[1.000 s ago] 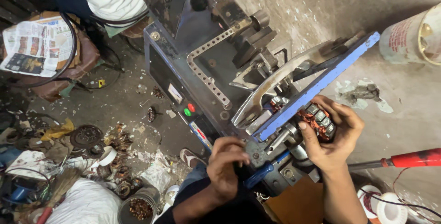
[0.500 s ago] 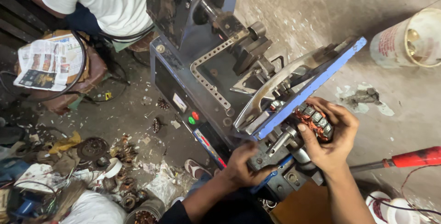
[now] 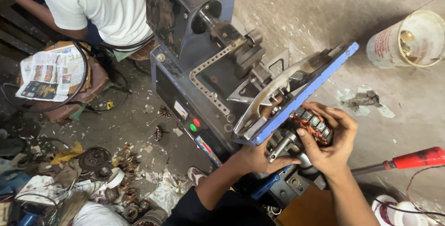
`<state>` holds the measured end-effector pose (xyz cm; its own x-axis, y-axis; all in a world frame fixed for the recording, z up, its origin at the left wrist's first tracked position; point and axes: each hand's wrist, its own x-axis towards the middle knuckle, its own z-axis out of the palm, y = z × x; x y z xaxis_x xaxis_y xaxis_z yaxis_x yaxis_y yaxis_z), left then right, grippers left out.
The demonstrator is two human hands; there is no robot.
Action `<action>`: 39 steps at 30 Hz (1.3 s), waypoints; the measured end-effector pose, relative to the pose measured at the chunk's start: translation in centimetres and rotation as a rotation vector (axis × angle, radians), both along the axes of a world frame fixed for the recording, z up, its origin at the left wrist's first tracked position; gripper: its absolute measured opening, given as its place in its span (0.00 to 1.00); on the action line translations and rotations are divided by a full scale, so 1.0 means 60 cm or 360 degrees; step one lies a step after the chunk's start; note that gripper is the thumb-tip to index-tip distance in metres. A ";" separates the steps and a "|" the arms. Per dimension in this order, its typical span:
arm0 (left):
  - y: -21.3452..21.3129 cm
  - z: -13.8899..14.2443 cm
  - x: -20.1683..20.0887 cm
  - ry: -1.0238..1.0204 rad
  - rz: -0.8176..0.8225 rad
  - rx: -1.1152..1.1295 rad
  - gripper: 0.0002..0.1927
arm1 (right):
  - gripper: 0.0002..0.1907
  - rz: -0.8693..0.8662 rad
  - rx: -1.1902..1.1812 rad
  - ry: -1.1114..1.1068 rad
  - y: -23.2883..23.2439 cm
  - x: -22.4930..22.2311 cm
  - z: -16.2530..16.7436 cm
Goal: The person operates a motor winding machine, feeding copper wire into the device and guiding it around a stator core. They repeatedly adjust the stator and press the machine's control buttons to continue the winding process.
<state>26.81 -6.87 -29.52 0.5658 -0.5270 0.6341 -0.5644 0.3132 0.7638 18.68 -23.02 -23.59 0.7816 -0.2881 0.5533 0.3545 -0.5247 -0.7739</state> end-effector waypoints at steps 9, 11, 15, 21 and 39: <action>-0.011 0.006 0.018 0.0043 -0.0068 -0.0126 0.48 | 0.36 0.0002 -0.0040 0.0026 -0.004 0.002 -0.007; -0.012 0.004 0.022 0.0035 -0.0036 -0.0062 0.46 | 0.37 -0.0006 -0.0075 0.0029 -0.006 0.002 -0.010; -0.013 -0.001 0.030 -0.0232 0.0132 0.0250 0.45 | 0.42 -0.0056 -0.0013 0.0103 -0.010 -0.005 -0.019; -0.026 -0.012 0.028 -0.0317 0.0277 0.0414 0.40 | 0.45 -0.0154 -0.0142 0.0130 -0.019 -0.013 -0.033; -0.026 -0.019 0.006 -0.0193 0.0309 -0.0095 0.38 | 0.15 -0.0303 -0.0751 -0.0039 0.035 0.016 0.055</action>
